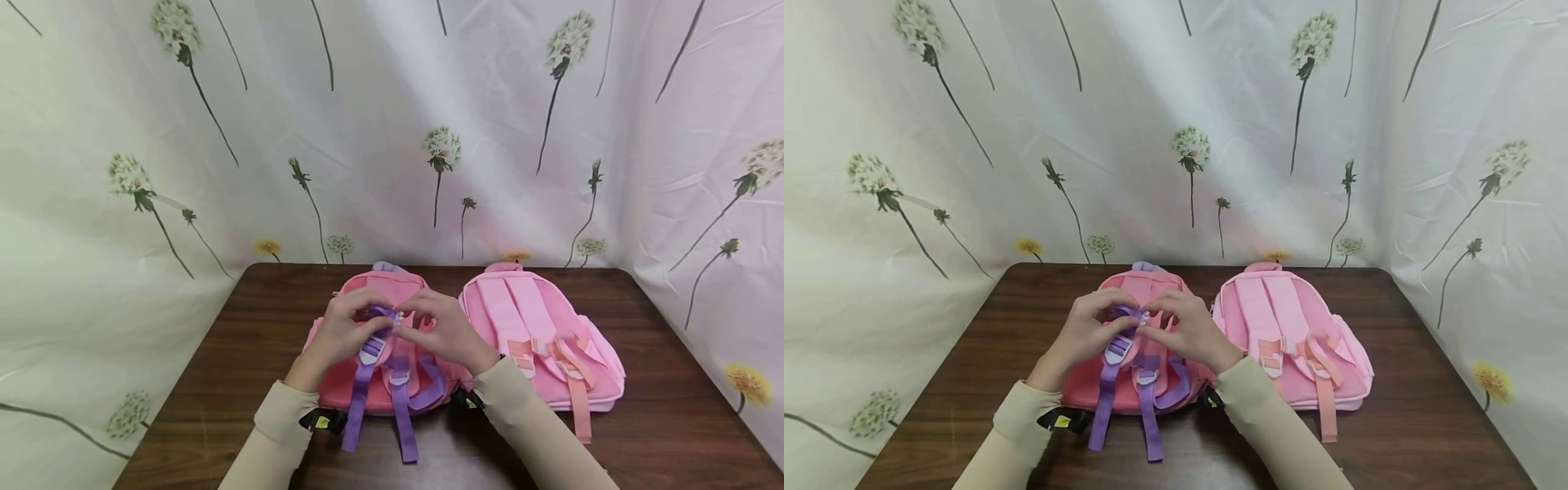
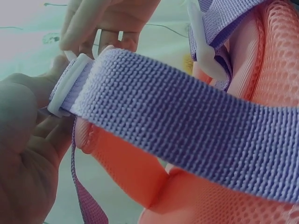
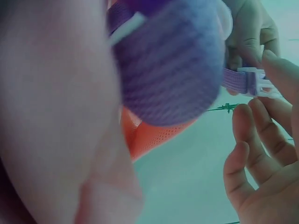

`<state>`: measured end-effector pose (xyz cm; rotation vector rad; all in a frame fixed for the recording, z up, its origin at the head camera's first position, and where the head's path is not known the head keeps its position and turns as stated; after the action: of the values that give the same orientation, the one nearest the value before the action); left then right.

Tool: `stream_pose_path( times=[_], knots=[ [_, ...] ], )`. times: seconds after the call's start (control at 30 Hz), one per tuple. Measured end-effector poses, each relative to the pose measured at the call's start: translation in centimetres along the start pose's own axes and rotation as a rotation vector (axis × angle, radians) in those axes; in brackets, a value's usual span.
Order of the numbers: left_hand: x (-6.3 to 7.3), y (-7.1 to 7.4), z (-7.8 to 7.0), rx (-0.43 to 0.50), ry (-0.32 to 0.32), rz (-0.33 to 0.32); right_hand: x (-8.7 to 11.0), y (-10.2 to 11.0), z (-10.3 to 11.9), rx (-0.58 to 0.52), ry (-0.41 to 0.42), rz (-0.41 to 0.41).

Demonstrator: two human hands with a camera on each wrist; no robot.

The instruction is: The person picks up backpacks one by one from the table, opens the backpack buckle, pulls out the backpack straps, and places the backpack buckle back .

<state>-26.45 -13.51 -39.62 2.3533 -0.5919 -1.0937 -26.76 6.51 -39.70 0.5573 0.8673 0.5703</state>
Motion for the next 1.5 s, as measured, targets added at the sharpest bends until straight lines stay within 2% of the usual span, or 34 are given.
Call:
stream_pose_path(
  times=[0.17,0.43,0.8,1.03,1.1,1.3,1.5],
  knots=[
    [0.0,0.3,0.0,-0.018,-0.017,0.007,-0.2,0.0,0.2,0.051,0.04,-0.001],
    [0.1,0.9,-0.3,-0.034,-0.103,-0.011,-0.2,0.0,0.6,0.149,0.073,0.02],
    [0.2,1.0,-0.4,-0.016,-0.132,-0.012,-0.1,0.1,0.4,0.127,0.092,0.011],
    [0.0,1.0,-0.6,-0.003,-0.169,-0.032,0.0,0.3,0.7,0.103,0.162,-0.026],
    [0.0,1.1,-0.6,-0.002,-0.174,-0.052,0.0,0.4,0.5,0.096,0.146,-0.033],
    [0.2,1.3,-0.5,0.018,-0.164,-0.094,0.4,0.7,-0.4,0.068,0.029,-0.05],
    [0.3,1.5,-0.4,0.027,-0.148,-0.109,0.2,0.9,-0.1,0.067,0.058,-0.04]
  ],
)
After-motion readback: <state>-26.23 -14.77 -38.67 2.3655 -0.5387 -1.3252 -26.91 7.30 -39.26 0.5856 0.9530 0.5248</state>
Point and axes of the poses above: each hand's wrist, its own x-axis away from the middle knuckle, its own y-axis out of the back of the hand, z = x × y, the point moved 4 cm from there along -x, towards the middle knuckle, and after that the axes turned 12 degrees about z, right-handed, at the moved point
